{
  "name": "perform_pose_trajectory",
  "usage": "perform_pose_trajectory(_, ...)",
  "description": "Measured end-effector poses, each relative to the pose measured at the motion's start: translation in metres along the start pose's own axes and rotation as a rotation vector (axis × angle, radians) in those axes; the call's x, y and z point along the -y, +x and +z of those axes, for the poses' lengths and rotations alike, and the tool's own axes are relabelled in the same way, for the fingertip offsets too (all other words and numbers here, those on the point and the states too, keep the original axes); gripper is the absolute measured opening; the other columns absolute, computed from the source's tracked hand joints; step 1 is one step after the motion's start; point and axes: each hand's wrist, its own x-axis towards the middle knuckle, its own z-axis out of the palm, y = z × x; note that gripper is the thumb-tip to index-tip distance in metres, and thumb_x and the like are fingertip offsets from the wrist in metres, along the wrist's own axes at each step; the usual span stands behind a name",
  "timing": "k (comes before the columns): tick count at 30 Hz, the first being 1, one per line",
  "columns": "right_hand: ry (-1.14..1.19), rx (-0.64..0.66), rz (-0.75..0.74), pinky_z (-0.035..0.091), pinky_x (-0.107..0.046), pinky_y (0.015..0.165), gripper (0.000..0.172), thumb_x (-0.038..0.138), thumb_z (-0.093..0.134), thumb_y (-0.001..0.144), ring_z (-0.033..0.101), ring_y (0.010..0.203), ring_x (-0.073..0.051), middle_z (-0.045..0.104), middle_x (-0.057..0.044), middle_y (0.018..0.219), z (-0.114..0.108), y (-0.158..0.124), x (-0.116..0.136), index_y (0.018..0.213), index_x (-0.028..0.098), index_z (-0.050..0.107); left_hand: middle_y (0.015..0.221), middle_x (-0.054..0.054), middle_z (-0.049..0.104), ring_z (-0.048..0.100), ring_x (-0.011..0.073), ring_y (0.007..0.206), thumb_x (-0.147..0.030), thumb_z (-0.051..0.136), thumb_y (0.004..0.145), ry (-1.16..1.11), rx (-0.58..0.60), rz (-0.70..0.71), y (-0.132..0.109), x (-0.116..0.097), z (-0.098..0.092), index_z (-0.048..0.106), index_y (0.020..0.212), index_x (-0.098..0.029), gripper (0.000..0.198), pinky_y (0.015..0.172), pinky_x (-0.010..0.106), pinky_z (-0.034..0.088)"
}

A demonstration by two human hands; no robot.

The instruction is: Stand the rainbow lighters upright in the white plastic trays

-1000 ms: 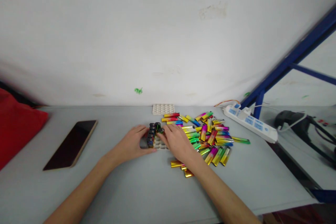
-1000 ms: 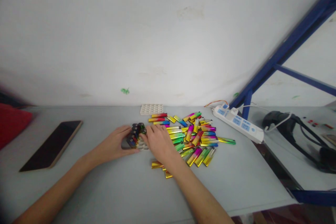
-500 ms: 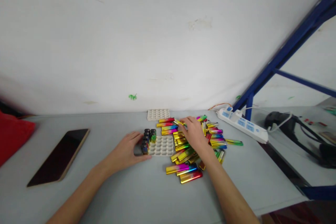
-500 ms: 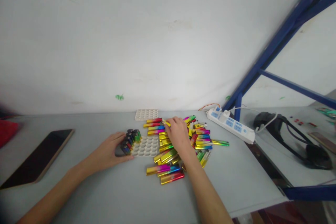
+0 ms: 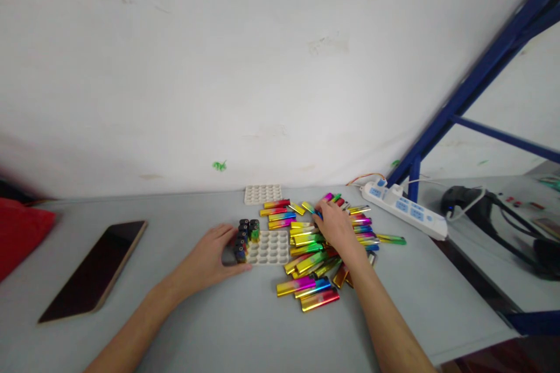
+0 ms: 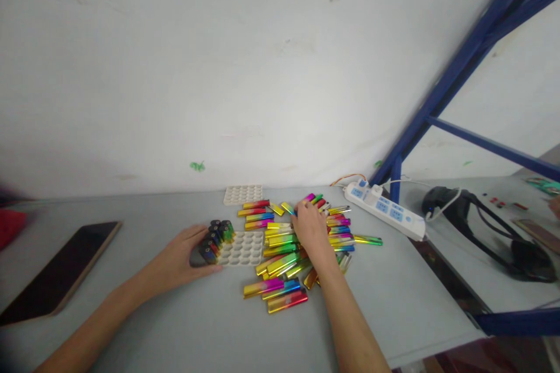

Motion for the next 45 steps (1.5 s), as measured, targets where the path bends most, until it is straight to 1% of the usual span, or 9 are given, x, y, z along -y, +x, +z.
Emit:
perform_pose_trajectory(4,0.258,-0.098,-0.054,0.047,-0.035,0.082,0.024,0.027,0.062,0.103,0.071,0.091,-0.026,0.078,-0.011,0.100,-0.005,0.003,-0.002,0.123,0.017,0.069,0.128,0.021,0.076,0.070,0.0446,0.120,-0.073,0.084,0.070,0.011,0.039,-0.025,0.002,-0.007,-0.004,0.077,0.119,-0.019,0.073,0.107,0.059,0.059)
perform_pose_trajectory(9,0.959,-0.188,-0.086,0.045,-0.030,0.066,0.039,0.054,0.070,0.094,0.057,0.067,-0.018,0.062,0.002,0.073,-0.002,0.006,0.015,0.110,0.019,0.072,0.127,0.018,0.077,0.071,0.0420,0.119,-0.072,0.084,0.072,0.032,0.029,-0.020,0.001,-0.010,-0.006,0.077,0.118,-0.019,0.070,0.107,0.056,0.059)
perform_pose_trajectory(16,1.408,0.059,-0.076,0.052,-0.030,0.067,0.047,0.072,0.055,0.098,0.060,0.072,-0.018,0.062,0.000,0.083,0.009,-0.013,0.068,0.095,0.025,0.057,0.132,0.020,0.075,0.070,0.0431,0.123,-0.072,0.085,0.070,0.034,0.025,-0.033,0.001,-0.007,-0.004,0.076,0.119,-0.020,0.073,0.108,0.056,0.057)
perform_pose_trajectory(20,1.390,0.284,-0.132,0.043,-0.027,0.053,0.048,0.074,0.047,0.100,0.043,0.052,-0.015,0.044,0.007,0.065,0.010,-0.026,0.087,0.103,0.027,0.054,0.126,0.018,0.076,0.071,0.0408,0.117,-0.071,0.084,0.071,-0.005,0.041,-0.030,0.002,-0.010,-0.006,0.076,0.115,-0.019,0.069,0.106,0.054,0.058)
perform_pose_trajectory(26,1.133,0.058,-0.111,0.032,-0.027,0.056,0.049,0.065,0.056,0.099,0.040,0.062,-0.014,0.042,0.005,0.066,0.014,-0.036,0.095,0.073,0.023,0.049,0.121,0.016,0.077,0.072,0.0368,0.113,-0.067,0.086,0.073,-0.006,0.060,-0.028,0.003,-0.014,-0.009,0.074,0.111,-0.018,0.064,0.103,0.050,0.059)
perform_pose_trajectory(30,1.039,0.023,-0.030,0.026,-0.028,0.056,0.044,0.047,0.052,0.098,0.038,0.057,-0.014,0.037,0.005,0.057,0.019,-0.037,0.097,0.062,0.025,0.039,0.126,0.019,0.076,0.071,0.0386,0.117,-0.068,0.085,0.073,0.022,0.054,-0.023,0.002,-0.011,-0.007,0.074,0.115,-0.017,0.067,0.106,0.052,0.057)
perform_pose_trajectory(33,0.946,-0.022,-0.057,0.028,-0.028,0.057,0.037,0.041,0.051,0.097,0.044,0.058,-0.015,0.047,0.004,0.058,0.021,-0.038,0.098,0.064,0.024,0.045,0.125,0.018,0.077,0.071,0.0393,0.118,-0.073,0.084,0.071,0.042,0.066,-0.027,0.002,-0.011,-0.006,0.075,0.111,-0.019,0.067,0.106,0.052,0.057)
perform_pose_trajectory(38,0.919,0.034,-0.180,0.036,-0.028,0.061,0.037,0.054,0.049,0.106,0.053,0.063,-0.017,0.057,0.004,0.067,0.015,-0.040,0.097,0.085,0.025,0.053,0.116,0.016,0.078,0.072,0.0380,0.111,-0.072,0.084,0.071,0.021,0.058,-0.026,0.004,-0.017,-0.010,0.075,0.103,-0.020,0.062,0.101,0.050,0.059)
perform_pose_trajectory(45,0.661,-0.058,-0.478,0.049,-0.033,0.082,0.039,0.048,0.048,0.112,0.062,0.091,-0.023,0.065,-0.007,0.092,0.010,-0.043,0.094,0.085,0.022,0.060,0.112,0.013,0.076,0.071,0.0343,0.107,-0.068,0.084,0.073,-0.002,0.069,-0.033,0.004,-0.020,-0.011,0.074,0.104,-0.020,0.059,0.100,0.046,0.057)
